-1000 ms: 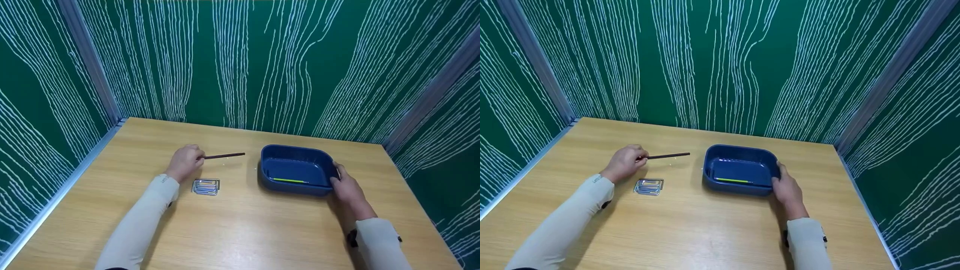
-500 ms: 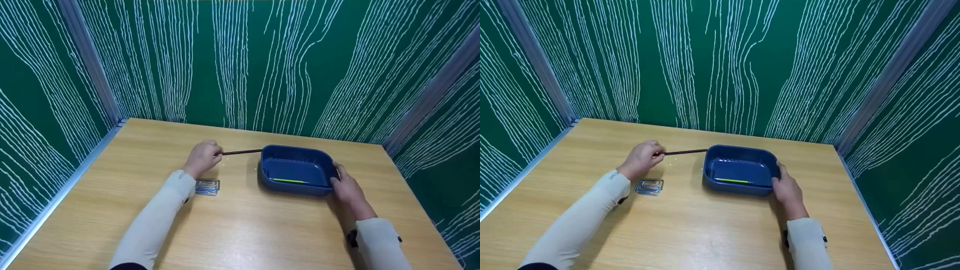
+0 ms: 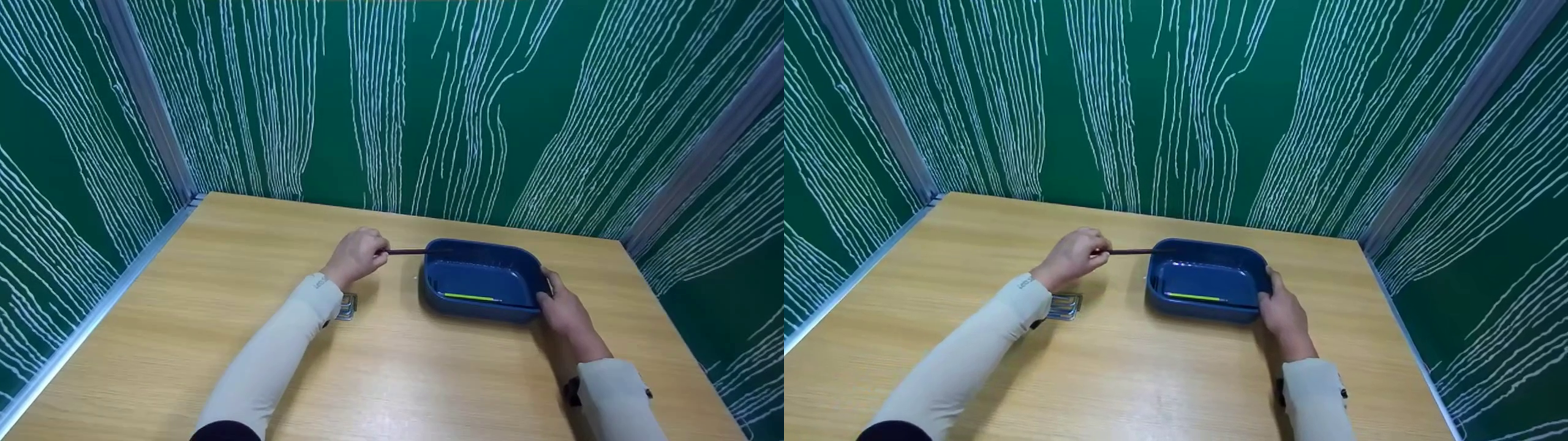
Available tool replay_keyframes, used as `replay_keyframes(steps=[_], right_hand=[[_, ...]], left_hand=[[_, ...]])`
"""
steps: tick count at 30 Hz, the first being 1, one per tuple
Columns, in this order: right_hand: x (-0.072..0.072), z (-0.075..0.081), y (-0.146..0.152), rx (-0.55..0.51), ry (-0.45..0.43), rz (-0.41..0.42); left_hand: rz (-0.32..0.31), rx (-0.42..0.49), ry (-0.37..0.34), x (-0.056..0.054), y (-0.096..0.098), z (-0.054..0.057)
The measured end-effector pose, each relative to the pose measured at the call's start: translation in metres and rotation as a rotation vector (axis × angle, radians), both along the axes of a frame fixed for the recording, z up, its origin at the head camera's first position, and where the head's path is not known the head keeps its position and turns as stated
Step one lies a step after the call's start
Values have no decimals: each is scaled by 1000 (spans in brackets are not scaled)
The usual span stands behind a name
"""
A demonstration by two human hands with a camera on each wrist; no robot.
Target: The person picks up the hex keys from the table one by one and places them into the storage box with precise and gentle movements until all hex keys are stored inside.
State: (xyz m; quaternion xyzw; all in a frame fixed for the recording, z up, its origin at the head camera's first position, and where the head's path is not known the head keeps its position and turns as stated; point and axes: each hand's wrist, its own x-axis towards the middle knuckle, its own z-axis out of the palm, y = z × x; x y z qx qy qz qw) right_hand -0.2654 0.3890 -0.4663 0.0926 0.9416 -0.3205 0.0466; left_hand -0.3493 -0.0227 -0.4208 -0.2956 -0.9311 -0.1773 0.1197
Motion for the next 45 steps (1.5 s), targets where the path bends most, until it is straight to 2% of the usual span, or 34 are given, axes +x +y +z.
replay_keyframes(steps=[4, 9, 16, 25, 32, 45], right_hand=[[-2, 0, 1, 9, -4, 0], [0, 0, 0, -18, -21, -7], [1, 1, -2, -39, -31, -16], [1, 2, -3, -66, -25, -17], [2, 0, -2, 18, 20, 1], [4, 1, -2, -64, -20, -11]], left_hand=[[-21, -2, -39, -1, 8, 0], [-50, 13, -42, -1, 19, -1], [-58, 27, -99, 3, 41, 0], [-102, -20, -56, 5, 65, 1], [-133, -26, -25, 8, 73, -2], [-152, -110, 1, 9, 87, -6]])
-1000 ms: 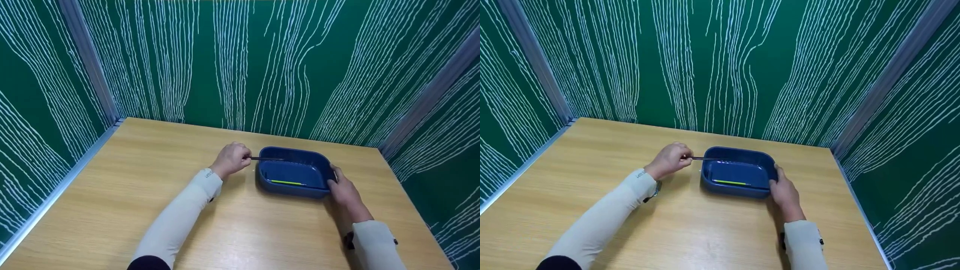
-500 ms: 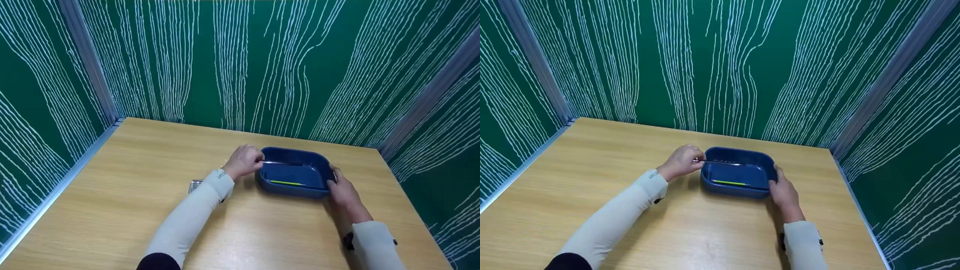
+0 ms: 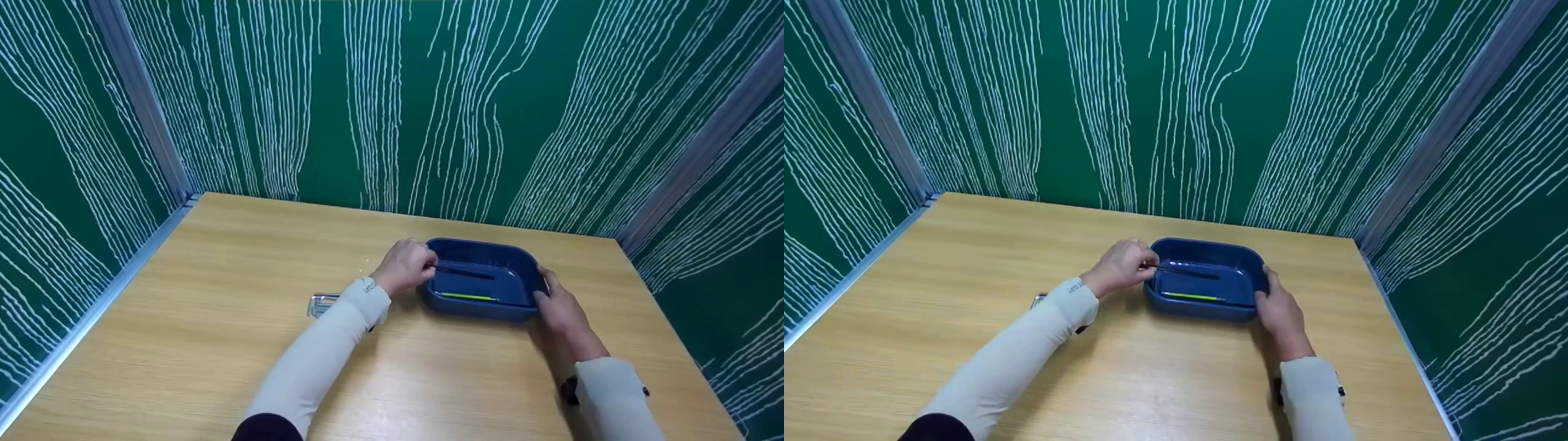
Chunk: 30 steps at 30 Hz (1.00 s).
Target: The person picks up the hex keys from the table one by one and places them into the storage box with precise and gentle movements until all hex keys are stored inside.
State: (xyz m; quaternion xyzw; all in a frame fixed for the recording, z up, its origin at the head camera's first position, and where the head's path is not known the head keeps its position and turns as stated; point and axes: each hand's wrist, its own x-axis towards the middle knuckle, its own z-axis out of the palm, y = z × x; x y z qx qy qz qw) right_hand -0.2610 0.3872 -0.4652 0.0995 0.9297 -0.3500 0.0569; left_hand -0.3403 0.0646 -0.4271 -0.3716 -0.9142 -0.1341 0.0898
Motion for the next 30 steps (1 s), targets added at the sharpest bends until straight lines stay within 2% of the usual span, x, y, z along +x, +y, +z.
replay_keyframes(steps=[10, 17, 30], right_hand=[[1, 1, -2, -52, -11, -11], [-3, -1, 0, 56, 22, 1], [-1, 1, 0, 23, -1, -6]], left_hand=[[-4, -57, -11, 2, 18, 2], [-3, -53, -11, 5, 25, 0], [-1, -71, -47, 4, 34, -9]])
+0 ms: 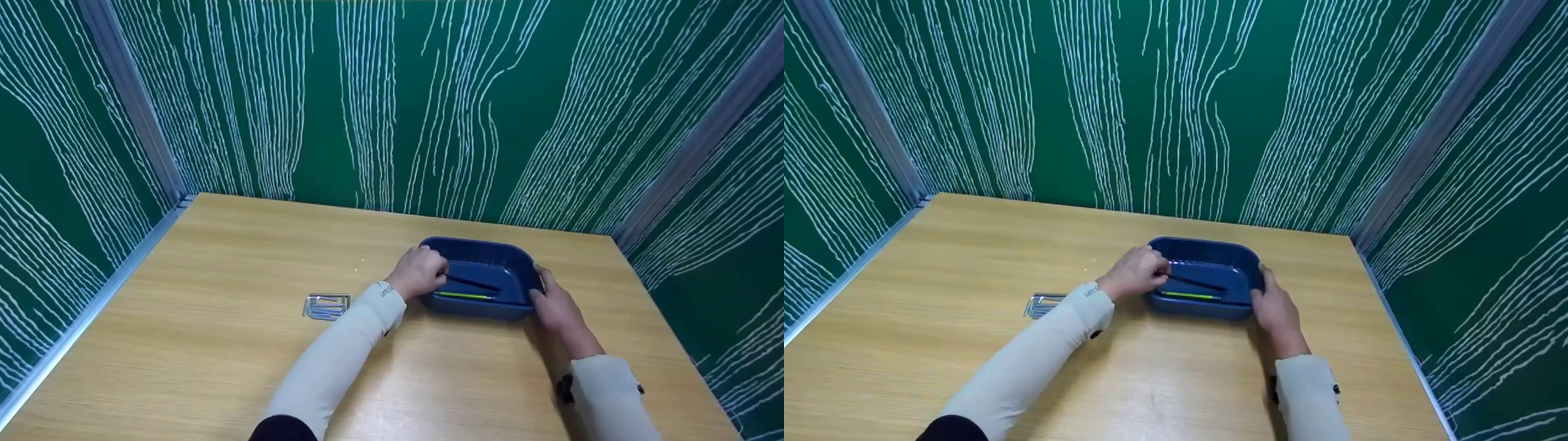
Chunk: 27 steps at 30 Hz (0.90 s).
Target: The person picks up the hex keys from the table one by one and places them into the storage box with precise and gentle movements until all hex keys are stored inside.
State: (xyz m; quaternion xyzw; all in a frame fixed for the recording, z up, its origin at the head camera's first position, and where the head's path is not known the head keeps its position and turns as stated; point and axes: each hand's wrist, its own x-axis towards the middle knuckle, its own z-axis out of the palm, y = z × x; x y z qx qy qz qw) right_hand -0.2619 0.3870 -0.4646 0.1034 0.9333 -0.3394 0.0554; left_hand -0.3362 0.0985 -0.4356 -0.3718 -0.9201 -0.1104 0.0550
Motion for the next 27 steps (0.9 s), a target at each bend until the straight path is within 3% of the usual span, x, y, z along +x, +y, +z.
replay_keyframes(steps=[13, 17, 27], right_hand=[[1, 1, 0, -10, 6, 2], [1, 1, 1, 15, 22, 10], [2, 1, 0, -34, -5, -7]], left_hand=[[21, 16, -38, 1, 3, -4], [32, 59, -82, 1, 6, -2], [47, 136, -207, 3, 14, 1]])
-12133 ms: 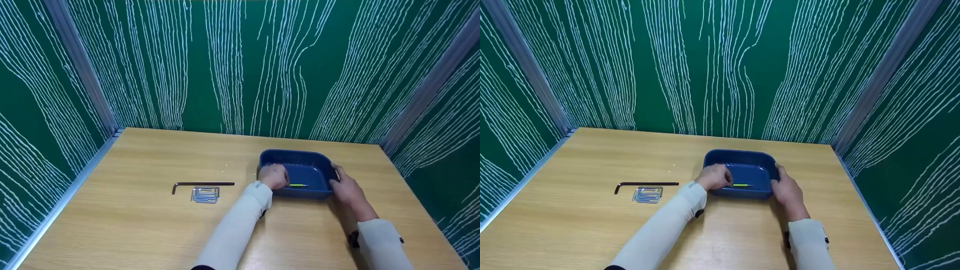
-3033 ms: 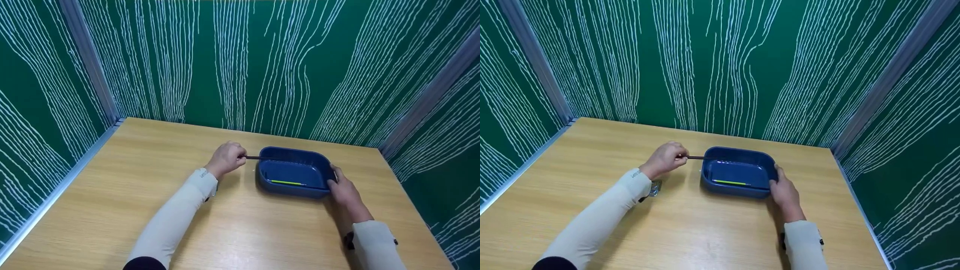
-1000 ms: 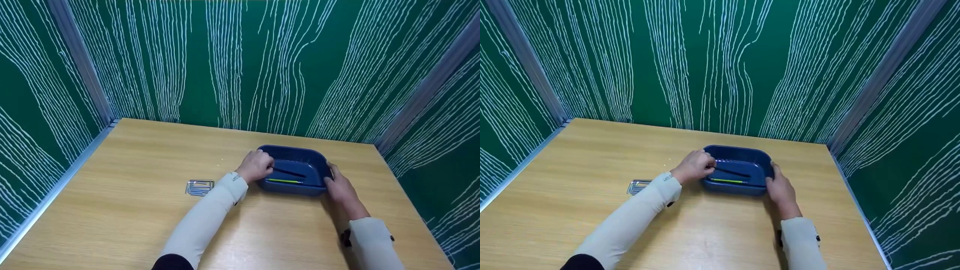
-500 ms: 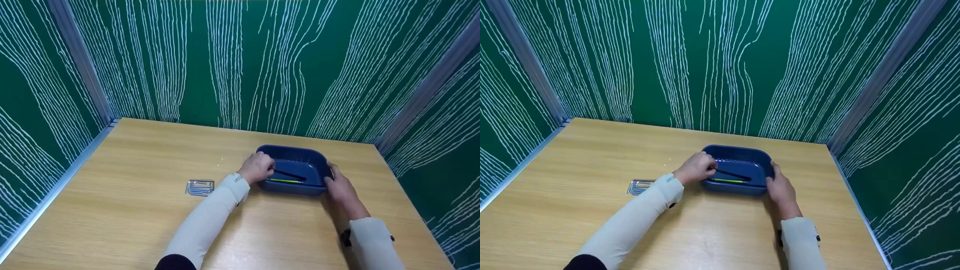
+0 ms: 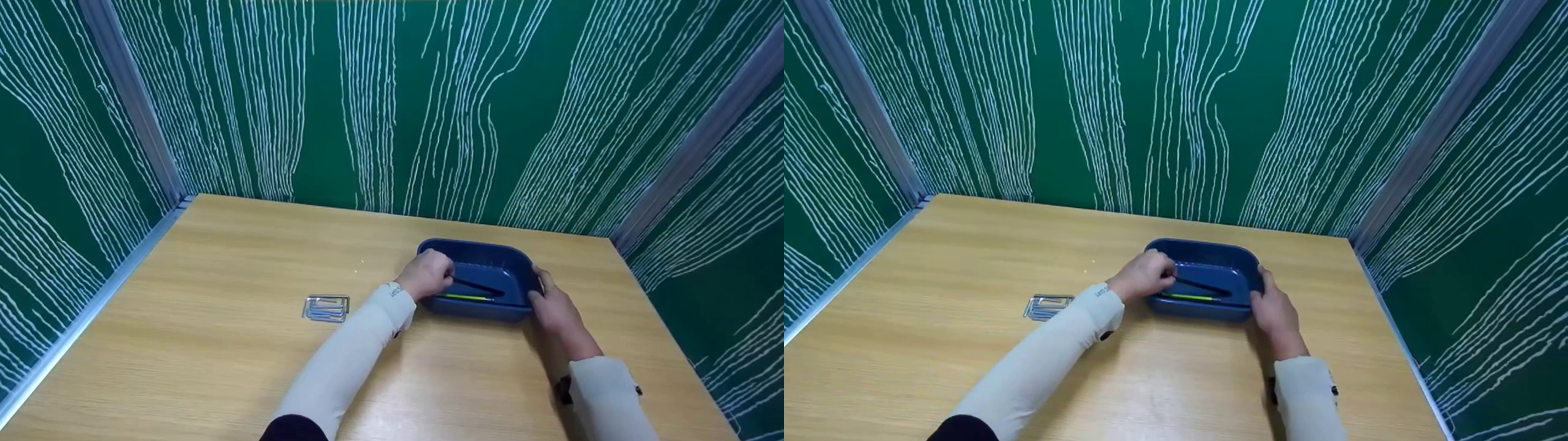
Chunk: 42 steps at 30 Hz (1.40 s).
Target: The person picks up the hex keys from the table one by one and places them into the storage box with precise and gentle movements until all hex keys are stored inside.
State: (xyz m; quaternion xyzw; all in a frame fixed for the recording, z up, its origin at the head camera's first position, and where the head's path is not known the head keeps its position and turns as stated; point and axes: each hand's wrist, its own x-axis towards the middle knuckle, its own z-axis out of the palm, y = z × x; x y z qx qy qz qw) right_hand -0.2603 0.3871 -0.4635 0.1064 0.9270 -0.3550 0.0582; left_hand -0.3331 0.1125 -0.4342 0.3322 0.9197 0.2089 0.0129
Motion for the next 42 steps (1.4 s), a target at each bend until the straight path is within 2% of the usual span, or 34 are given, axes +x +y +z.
replay_keyframes(steps=[7, 12, 17, 20, 24, 31, 42], right_hand=[[0, -1, -1, -3, -5, -1], [1, -2, 0, -9, -8, 1], [1, -4, 1, 22, -1, -2], [0, -3, 0, 31, 7, 2], [-1, -2, 0, 8, -7, -2], [-1, 1, 3, 6, -7, 3], [-2, -1, 0, 3, -12, 4]], left_hand=[[37, -12, -72, -3, 2, -3], [62, -34, -82, -5, 7, -5], [41, -71, -49, -6, 13, -11], [41, -86, -55, -6, 13, -13], [60, -50, -100, -5, 14, -14], [89, -48, -73, -4, 18, -14], [153, -37, -116, -2, 18, -16]])
